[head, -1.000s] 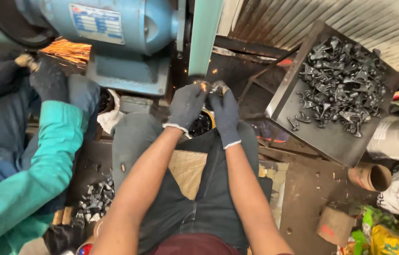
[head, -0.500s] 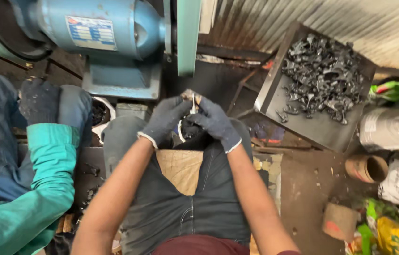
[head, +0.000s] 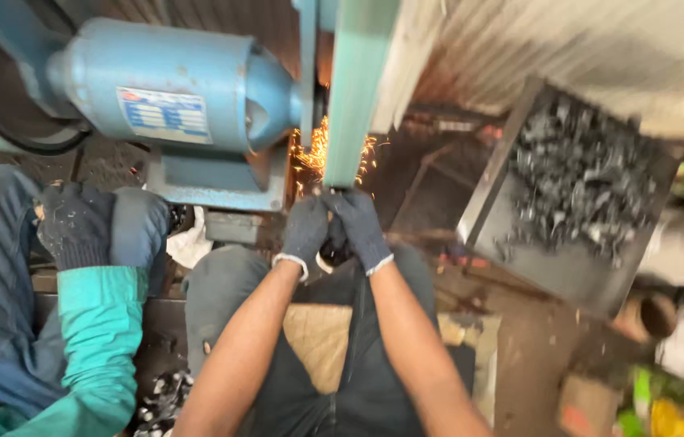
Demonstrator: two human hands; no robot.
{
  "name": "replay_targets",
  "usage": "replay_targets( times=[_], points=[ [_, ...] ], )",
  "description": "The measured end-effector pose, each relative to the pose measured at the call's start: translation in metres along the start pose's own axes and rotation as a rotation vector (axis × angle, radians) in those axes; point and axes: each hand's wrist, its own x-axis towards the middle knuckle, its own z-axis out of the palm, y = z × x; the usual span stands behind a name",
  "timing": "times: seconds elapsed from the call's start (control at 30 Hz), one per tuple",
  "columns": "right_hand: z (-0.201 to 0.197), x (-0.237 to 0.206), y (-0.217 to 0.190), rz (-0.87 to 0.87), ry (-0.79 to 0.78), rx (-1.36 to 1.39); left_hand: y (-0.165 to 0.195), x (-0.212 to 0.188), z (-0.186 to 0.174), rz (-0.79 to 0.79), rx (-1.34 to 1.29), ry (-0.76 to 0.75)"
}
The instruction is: The person sits at a bench grinder and grinds small dark metal castings, holding each piece against the spinning abrasive belt with both gloved hands until sparks fly, then places the ground piece on a metal tray beside them and picks up the next piece from a container.
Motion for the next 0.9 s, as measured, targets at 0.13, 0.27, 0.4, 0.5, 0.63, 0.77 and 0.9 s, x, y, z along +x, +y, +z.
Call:
replay_targets(
  times=[0.13, 0.27, 0.4, 0.5, 0.63, 0.77, 0.9],
  points=[
    [0.002, -0.025, -0.02, -0.325, -0.219, 0.053, 0.008, -0.016, -0.017, -0.312, -0.436, -0.012],
    [0.001, -0.066, -0.024, -0.332, -0.281, 0.134, 0.026, -0.039, -0.046, -0.304, -0.538, -0.116],
    [-0.001, -0.064, -0.012, -0.34, -0.191, 0.073, 0.033, -0.032, -0.058, -0.438, -0.301, -0.167],
    [-0.003, -0.037, -0.001, -0.215, -0.305, 0.377, 0.03, -0.02, -0.056, -0.425, -0.601, -0.072],
    [0.0, -0.006, 0.006, -0.133, -0.417, 0.492, 0.027, -0.012, -0.05, -0.698, -0.335, -0.146],
    [0.001, -0.015, -0.002, -0.206, -0.264, 0.31, 0.026, -0.014, -0.049, -0.467, -0.393, -0.036],
    [-0.009, -0.057, -0.02, -0.372, -0.274, 0.021, 0.024, -0.026, -0.056, -0.392, -0.301, -0.139]
  ],
)
